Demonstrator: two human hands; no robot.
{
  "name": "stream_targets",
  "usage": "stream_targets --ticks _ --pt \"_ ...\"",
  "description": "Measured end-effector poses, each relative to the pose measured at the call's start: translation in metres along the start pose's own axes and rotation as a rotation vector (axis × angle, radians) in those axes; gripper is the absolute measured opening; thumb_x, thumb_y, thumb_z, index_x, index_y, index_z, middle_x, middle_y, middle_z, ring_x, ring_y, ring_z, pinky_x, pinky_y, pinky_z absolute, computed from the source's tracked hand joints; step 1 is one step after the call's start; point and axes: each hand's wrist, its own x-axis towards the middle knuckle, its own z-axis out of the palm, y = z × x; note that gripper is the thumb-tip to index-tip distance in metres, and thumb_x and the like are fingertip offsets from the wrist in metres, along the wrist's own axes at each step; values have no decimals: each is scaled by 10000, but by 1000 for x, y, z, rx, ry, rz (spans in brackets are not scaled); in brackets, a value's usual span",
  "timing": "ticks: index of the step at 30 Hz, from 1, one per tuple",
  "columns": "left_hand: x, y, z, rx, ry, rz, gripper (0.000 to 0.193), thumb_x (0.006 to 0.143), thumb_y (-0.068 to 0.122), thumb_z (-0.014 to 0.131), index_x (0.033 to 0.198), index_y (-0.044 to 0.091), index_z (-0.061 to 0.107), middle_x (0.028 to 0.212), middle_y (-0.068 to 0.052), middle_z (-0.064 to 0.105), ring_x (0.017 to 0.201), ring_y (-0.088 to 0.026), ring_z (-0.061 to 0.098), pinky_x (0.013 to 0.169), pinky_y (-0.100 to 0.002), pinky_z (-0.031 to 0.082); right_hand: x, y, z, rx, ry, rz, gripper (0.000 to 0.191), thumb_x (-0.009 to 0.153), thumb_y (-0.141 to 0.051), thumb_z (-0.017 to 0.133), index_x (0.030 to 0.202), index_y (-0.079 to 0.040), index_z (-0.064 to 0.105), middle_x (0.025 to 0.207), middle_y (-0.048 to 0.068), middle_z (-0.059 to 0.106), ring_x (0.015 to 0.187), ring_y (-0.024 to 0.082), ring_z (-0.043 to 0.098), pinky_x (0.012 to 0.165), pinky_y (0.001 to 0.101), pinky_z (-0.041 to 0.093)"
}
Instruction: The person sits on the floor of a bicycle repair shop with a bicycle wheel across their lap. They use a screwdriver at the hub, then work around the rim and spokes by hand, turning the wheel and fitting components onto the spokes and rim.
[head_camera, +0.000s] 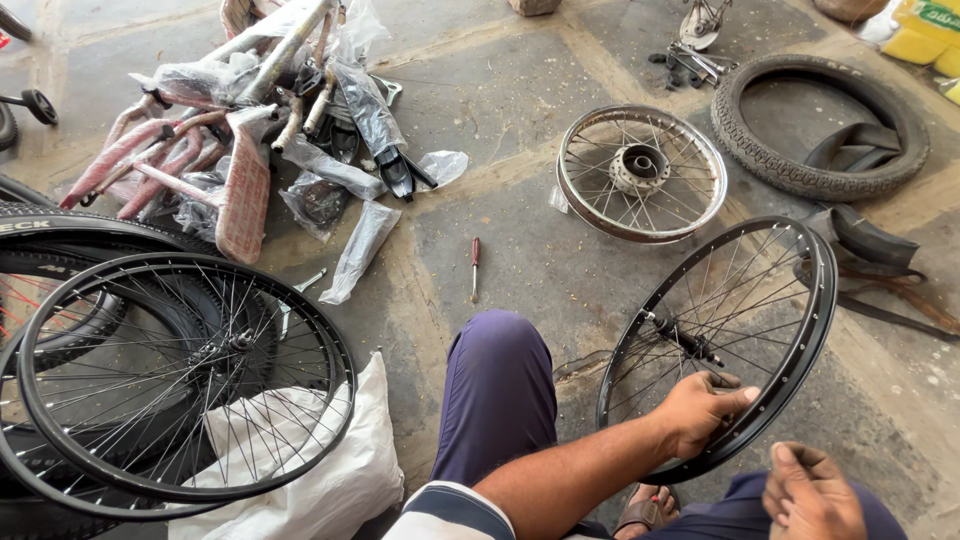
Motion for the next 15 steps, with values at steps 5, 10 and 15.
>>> stream_targets --ticks 5,10,15 --pt "-1 0 -4 -122 -78 6 602 935 86 765 1423 -12 426 972 -66 714 754 -95 710 620 -217 569 -6 14 -3 -7 52 90 74 997 -42 650 1060 -8 631 703 13 497 480 51 351 411 238 237" --pt "0 0 -2 -28 -24 41 596 973 129 793 1412 -41 427 917 -54 701 691 -80 670 557 -208 533 -11 19 -7 50 37 74 60 1024 -37 634 1052 13 620 741 19 504 517 62 365 426 234 250" --pt "1 1 -5 -81 -39 -3 584 940 79 751 1411 -11 417 961 -68 715 739 -106 705 611 -244 577 -6 44 -6 248 52 203 186 974 33 534 1135 -5 619 980 94 619 843 177 612 707 301 490"
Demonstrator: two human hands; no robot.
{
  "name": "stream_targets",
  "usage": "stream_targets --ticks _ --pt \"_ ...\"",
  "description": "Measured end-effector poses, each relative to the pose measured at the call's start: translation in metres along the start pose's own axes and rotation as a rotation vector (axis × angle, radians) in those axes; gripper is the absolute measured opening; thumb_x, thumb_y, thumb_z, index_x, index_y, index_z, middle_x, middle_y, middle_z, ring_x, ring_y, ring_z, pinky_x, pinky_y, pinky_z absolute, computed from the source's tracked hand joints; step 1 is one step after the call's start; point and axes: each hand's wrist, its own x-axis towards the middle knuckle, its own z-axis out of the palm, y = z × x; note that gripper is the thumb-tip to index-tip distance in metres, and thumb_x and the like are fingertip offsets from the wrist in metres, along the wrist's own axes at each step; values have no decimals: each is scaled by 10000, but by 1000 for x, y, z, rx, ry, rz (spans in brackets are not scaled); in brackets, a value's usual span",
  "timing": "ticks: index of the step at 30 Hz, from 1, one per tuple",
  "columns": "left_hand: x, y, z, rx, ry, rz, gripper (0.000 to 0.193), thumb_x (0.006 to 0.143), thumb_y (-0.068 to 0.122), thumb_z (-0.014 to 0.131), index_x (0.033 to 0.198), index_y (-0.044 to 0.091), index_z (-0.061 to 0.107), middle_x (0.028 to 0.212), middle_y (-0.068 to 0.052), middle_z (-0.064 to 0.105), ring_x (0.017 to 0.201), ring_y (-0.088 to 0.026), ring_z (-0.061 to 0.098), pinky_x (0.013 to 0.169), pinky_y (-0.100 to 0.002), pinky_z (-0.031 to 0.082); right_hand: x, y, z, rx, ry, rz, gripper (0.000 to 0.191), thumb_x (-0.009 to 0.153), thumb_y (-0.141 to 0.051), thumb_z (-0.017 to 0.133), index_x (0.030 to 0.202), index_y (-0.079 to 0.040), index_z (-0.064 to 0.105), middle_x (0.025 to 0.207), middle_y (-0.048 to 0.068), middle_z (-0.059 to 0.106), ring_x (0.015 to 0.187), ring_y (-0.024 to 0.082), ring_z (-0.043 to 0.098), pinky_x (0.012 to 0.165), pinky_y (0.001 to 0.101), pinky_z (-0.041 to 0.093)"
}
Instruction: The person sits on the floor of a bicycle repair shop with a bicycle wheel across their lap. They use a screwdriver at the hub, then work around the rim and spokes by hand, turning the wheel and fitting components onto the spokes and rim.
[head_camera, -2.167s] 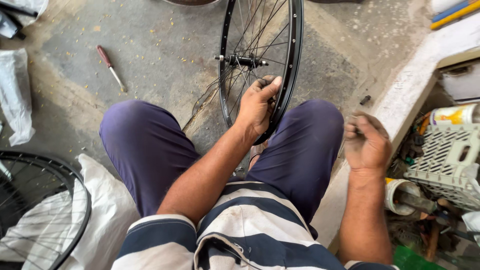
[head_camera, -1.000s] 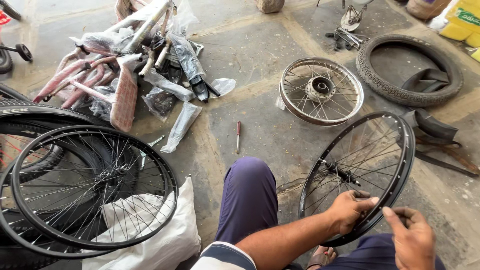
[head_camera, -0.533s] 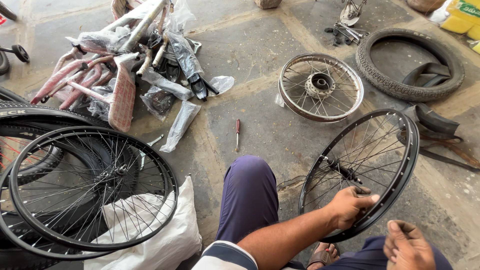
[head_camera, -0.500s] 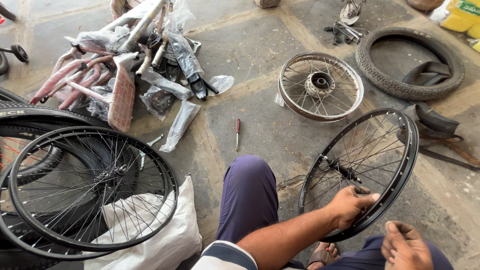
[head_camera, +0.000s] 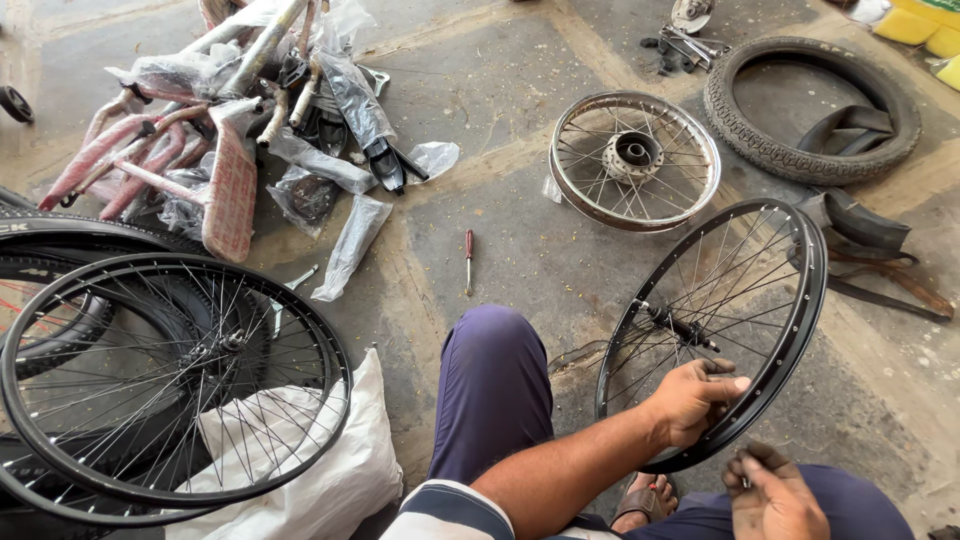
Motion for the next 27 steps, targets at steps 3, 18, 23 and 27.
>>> stream_targets --ticks 3,18,23,27 --pt "1 -3 -3 37 7 38 555 998 85 757 1420 -43 421 979 -95 709 724 -113 687 590 -247 558 0 5 -4 -12 49 64 270 962 68 469 1187 15 608 1130 162 655 1020 247 661 902 351 533" --pt "3 -9 -8 37 4 -4 561 972 130 782 1397 -8 443 958 -80 700 704 -104 677 577 -235 551 -14 9 -16 -32 138 47 268 1128 -223 588 1224 27 593 938 106 586 719 129 478 543 238 344" --pt "-5 1 1 -27 38 -51 594 881 112 786 1380 48 470 985 -47 725 746 -102 704 597 -238 564 -18 2 -10 44 -11 21 343 1047 -88 486 1321 84 599 975 88 599 804 142 520 635 259 413" --pt "-15 14 18 118 71 8 406 935 165 809 1235 38 565 920 -60 671 701 -134 637 567 -281 513 -30 -12 10 -1 -51 -23 360 1033 -30 489 1370 63 574 1020 91 594 821 165 520 659 262 409"
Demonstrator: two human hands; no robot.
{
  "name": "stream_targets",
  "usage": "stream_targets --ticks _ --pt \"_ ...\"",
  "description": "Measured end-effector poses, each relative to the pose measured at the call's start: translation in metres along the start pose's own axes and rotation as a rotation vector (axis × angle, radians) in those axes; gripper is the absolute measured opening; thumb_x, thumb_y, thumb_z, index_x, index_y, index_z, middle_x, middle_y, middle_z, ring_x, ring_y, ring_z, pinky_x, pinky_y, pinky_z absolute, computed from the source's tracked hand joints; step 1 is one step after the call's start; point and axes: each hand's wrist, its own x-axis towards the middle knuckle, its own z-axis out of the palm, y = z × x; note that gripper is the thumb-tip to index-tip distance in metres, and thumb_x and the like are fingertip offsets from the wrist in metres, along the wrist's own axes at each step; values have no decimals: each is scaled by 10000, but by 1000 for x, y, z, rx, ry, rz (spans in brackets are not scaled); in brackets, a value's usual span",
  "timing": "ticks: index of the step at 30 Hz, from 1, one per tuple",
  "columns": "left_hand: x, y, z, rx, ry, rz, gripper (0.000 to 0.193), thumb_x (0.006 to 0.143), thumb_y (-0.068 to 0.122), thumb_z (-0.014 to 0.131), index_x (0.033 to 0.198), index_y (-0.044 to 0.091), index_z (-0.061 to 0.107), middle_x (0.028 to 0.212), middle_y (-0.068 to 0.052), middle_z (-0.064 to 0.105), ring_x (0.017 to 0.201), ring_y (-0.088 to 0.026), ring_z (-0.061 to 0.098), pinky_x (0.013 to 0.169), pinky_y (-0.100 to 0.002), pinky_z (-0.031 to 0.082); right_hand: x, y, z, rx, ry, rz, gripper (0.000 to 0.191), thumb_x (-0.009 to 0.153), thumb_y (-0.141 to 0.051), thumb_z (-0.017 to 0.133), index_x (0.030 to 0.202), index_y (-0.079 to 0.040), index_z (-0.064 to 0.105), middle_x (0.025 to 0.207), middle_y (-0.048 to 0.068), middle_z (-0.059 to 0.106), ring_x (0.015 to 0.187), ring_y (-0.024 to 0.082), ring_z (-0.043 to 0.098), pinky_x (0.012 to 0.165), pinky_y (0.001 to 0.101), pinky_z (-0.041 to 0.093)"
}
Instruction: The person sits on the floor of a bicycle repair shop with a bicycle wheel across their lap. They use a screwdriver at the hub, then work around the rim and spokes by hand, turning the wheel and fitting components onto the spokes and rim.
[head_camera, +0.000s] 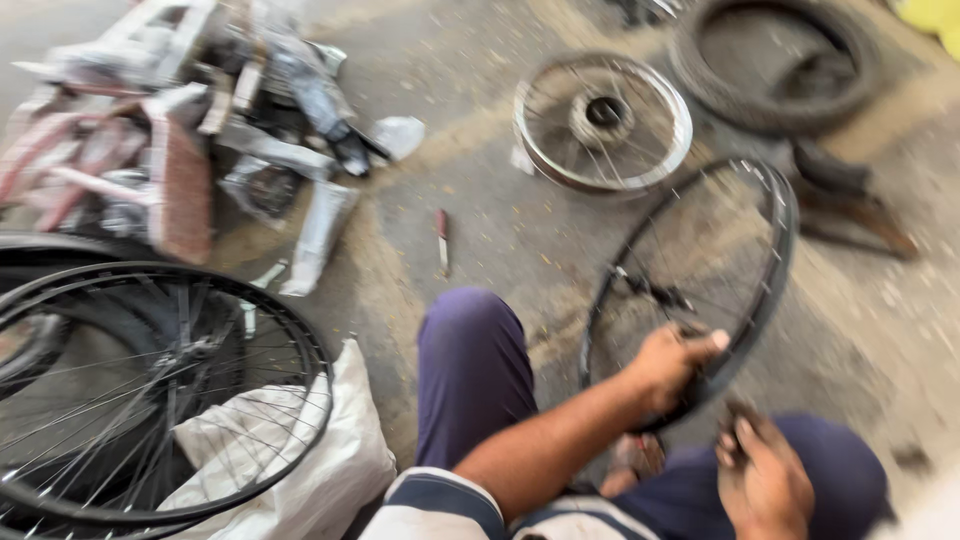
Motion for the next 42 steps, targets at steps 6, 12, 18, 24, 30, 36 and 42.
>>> stream_targets --ticks 6,12,18,24,30,36,42 --pt "-4 13 3 -43 52 -94 409 832 103 780 1199 107 599 879 -18 652 737 -144 611 626 -304 504 -15 -28 34 75 7 -80 196 1038 -26 512 1213 -19 598 1077 144 647 764 176 530 636 255 420" --pt "4 10 1 -80 14 -84 444 900 129 757 1275 57 531 897 -28 687 678 -110 633 575 -253 500 -18 -54 65 128 43 -121 80 1029 -55 537 1091 -78 582 1041 187 677 751 162 548 655 248 441" --pt "13 0 -5 30 32 -76 447 911 162 779 1273 49 541 815 -2 643 608 -76 557 508 -239 438 -3 -76 81 -24 -4 -259 111 1007 14 598 1083 -53 644 966 103 643 715 106 509 625 220 409" --pt "14 -27 -23 776 361 529 360 972 241 761 1189 -4 610 1000 -75 646 875 -146 591 762 -286 494 71 -76 112 -816 152 -976 194 1123 -141 686 999 -51 568 845 13 583 699 108 506 613 290 424" --pt "35 -32 -47 637 335 134 385 865 227 756 1142 -23 658 1009 -87 712 898 -177 646 810 -312 530 106 -76 122 -1057 248 -1220 233 1149 -195 667 1000 -56 555 756 -4 550 629 118 514 582 320 387" --pt "20 -38 -39 646 174 221 285 932 230 732 1075 -10 675 1129 26 536 945 -126 621 788 -296 555 123 -90 116 -1011 183 -1262 260 1202 -211 637 1038 -36 537 818 30 566 701 148 544 656 335 445" --pt "11 -14 -12 -35 -84 -108 238 1017 176 661 1171 29 554 903 -39 639 745 -138 629 693 -330 564 88 -102 99 -265 11 -586 126 1092 -129 672 1020 -56 598 816 9 569 618 91 469 500 236 363"
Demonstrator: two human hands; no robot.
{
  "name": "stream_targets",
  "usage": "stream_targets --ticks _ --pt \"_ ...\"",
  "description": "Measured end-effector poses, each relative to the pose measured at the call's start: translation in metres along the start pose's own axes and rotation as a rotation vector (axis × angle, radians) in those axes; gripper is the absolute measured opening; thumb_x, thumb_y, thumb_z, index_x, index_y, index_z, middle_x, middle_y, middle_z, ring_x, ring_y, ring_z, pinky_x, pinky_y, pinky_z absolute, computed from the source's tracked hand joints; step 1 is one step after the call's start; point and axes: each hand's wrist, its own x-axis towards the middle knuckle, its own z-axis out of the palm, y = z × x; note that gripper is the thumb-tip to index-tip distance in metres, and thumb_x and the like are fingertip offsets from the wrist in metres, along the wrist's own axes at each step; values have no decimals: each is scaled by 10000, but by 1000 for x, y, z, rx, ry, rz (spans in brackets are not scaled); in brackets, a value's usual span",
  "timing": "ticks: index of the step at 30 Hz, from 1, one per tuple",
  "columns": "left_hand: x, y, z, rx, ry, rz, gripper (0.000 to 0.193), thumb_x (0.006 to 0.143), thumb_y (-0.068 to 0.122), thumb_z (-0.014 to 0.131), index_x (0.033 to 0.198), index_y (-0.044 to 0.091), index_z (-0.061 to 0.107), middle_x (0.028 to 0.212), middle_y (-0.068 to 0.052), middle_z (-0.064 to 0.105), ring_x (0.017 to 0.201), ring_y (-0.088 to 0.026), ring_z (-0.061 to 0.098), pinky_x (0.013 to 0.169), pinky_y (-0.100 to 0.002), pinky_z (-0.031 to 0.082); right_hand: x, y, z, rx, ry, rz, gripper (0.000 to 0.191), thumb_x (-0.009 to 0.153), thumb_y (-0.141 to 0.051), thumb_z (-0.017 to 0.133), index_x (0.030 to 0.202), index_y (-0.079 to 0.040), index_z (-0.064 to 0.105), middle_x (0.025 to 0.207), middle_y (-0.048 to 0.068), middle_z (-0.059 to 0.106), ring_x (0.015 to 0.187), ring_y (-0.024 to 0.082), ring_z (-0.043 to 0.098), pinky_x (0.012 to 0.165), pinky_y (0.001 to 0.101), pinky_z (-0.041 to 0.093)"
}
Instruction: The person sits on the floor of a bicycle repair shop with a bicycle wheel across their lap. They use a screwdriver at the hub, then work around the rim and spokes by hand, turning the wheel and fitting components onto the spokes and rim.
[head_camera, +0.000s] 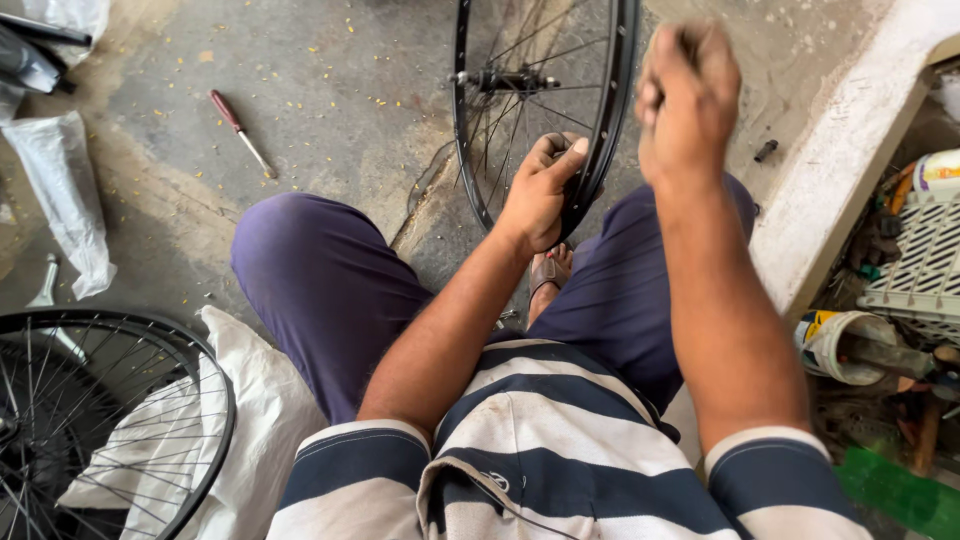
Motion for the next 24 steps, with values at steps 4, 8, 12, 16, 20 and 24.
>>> stream_targets --ticks 4,8,12,16,20,24 --pt "-6 12 15 -119 -18 -41 203 1051 141 615 1159 0 518 932 -96 673 802 -183 686 764 -361 607 -47 -18 -14 158 79 290 11 1007 -21 643 1016 -15 645 855 66 639 673 118 576 541 232 441" --pt "-6 15 20 -165 -23 -21 237 1032 111 599 1222 -2 515 967 -99 668 835 -183 692 800 -357 608 -82 -26 -13 174 6 334 87 962 -3 626 1031 -27 673 840 47 624 717 109 573 599 230 441" --pt "-4 11 18 -191 -62 32 262 1049 74 607 1273 -5 497 1044 -106 646 914 -166 663 841 -318 565 -91 -28 -5 -633 -175 -238 90 990 1 749 1066 -21 707 889 33 514 777 133 472 693 283 409" --pt "-1 2 19 -219 -66 56 285 1029 64 605 1281 -9 495 1070 -104 637 961 -159 645 870 -297 537 -81 -32 -6 -859 -201 -327 108 965 -29 797 1060 -41 745 811 40 553 699 150 506 638 316 414" --pt "-3 -3 23 -218 -11 35 259 1013 88 628 1243 16 533 978 -50 625 817 -103 610 707 -237 511 -73 -39 -7 -958 -245 -400 121 961 -60 789 1067 -55 733 864 97 615 749 250 601 662 379 475" --pt "-12 2 25 -86 39 8 209 1003 155 672 1177 66 600 809 26 571 560 -46 479 438 -206 378 -76 -45 0 -1097 -205 -493 119 891 -99 782 998 -87 732 859 132 631 775 352 644 666 436 515"
